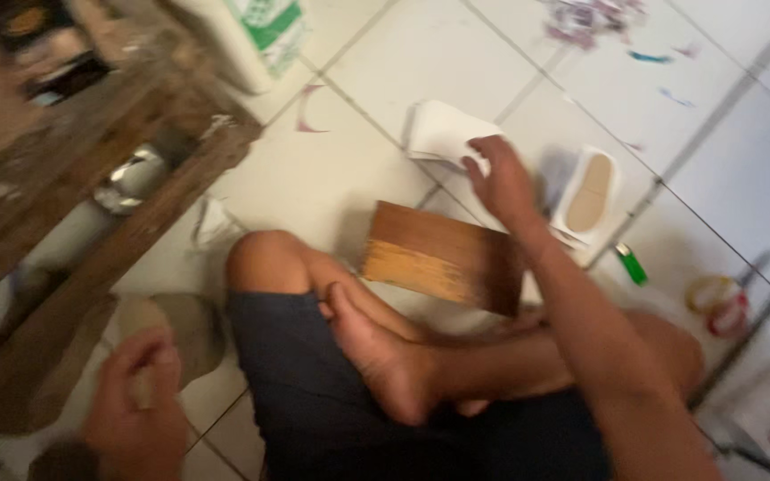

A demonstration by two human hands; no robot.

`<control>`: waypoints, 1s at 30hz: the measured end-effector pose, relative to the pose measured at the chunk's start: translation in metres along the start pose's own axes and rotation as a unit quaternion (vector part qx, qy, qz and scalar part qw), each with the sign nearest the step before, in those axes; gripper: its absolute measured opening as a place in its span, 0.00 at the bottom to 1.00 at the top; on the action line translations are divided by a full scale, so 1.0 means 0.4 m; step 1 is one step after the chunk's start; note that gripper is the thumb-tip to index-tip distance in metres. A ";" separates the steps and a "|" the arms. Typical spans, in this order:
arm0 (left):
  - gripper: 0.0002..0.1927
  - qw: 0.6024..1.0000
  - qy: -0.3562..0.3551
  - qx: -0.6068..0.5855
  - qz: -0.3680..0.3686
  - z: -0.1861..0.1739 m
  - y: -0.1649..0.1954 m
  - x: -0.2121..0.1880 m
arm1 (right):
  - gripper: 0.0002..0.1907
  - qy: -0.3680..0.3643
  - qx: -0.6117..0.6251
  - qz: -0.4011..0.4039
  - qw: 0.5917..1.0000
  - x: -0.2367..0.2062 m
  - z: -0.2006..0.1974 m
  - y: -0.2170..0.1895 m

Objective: The person sits on the workshop floor and assembles insole pairs: they take two foam insole halves, align them together on a white paper backing sheet on a wooden block, press them down, and place the finished pair onto a growing stack of completed insoles.

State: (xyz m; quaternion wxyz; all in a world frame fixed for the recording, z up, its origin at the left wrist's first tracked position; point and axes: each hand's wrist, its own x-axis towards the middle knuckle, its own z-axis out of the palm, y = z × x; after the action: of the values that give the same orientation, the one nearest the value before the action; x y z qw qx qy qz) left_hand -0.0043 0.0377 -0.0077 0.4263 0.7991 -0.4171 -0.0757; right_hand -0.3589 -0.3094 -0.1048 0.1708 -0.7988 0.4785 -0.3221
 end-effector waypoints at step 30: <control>0.38 0.994 0.071 0.050 -0.074 0.003 -0.208 0.103 | 0.10 0.046 0.415 0.148 0.897 -0.196 -0.013 -0.164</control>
State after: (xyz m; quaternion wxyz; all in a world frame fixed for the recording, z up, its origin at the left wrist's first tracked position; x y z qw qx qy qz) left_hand 0.0715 0.0308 -0.0608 0.4079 0.8511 -0.3291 -0.0292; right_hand -0.3459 -0.2090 -0.0904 0.5100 -0.5597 0.4214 -0.4990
